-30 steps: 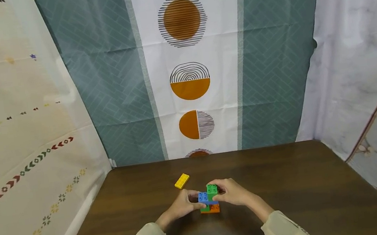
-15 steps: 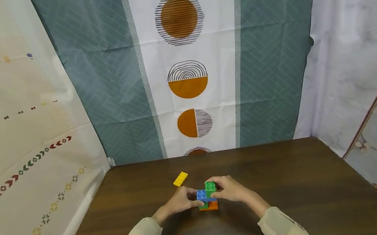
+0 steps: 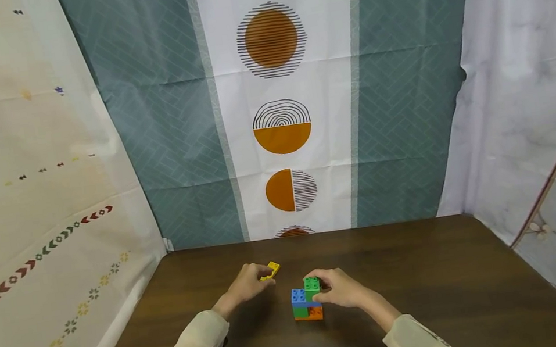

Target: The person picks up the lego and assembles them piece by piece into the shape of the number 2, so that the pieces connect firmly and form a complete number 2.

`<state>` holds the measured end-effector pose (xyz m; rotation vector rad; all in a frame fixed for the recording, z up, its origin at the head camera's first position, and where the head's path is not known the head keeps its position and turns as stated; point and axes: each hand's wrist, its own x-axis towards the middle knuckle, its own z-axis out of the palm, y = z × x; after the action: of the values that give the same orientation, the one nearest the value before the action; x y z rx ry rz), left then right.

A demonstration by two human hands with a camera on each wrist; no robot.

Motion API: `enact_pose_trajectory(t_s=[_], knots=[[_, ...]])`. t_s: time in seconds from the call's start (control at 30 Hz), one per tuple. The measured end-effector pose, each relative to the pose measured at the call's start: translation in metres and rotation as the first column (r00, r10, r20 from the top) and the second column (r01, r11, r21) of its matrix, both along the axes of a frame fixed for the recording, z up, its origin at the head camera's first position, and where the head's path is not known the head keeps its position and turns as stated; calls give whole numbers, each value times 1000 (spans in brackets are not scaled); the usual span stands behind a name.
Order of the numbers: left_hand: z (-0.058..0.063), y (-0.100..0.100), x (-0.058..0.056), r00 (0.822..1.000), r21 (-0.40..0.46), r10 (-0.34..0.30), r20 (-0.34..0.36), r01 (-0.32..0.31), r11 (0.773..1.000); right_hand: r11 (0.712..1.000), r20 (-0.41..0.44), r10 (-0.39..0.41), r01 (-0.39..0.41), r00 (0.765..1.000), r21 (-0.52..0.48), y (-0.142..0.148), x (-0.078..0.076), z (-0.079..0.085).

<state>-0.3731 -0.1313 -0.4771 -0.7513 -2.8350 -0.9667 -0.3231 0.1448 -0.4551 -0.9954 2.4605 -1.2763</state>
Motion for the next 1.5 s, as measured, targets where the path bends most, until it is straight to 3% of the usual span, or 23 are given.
enact_pose_trajectory(t_s=[0.1,0.23,0.4,0.67,0.97,1.23,1.5], knots=[[-2,-4,-8,993,-9,114,-22,-114,993,1000,3,-2,2,1000,5,1,-1,0],[-8,-4,-14,966,4,257,-15,-257,966,1000,7,-5,5,1000,8,3,-4,-1],[-15,-1,-19,936,1,351,-20,-351,936,1000,-1,2,-2,1000,12,2,-5,-3],[-24,3,-23,916,-47,402,-18,-402,914,1000,-6,-5,5,1000,-5,2,-6,-3],[-44,17,-29,887,-11,460,-34,-460,888,1000,-30,-30,30,999,-7,4,-6,-4],[-52,25,-29,912,-34,405,-69,-408,912,999,-5,-44,44,999,-31,2,-3,-5],[-51,24,-28,915,-36,392,-93,-396,917,998,-10,-43,43,999,-42,3,-4,-5]])
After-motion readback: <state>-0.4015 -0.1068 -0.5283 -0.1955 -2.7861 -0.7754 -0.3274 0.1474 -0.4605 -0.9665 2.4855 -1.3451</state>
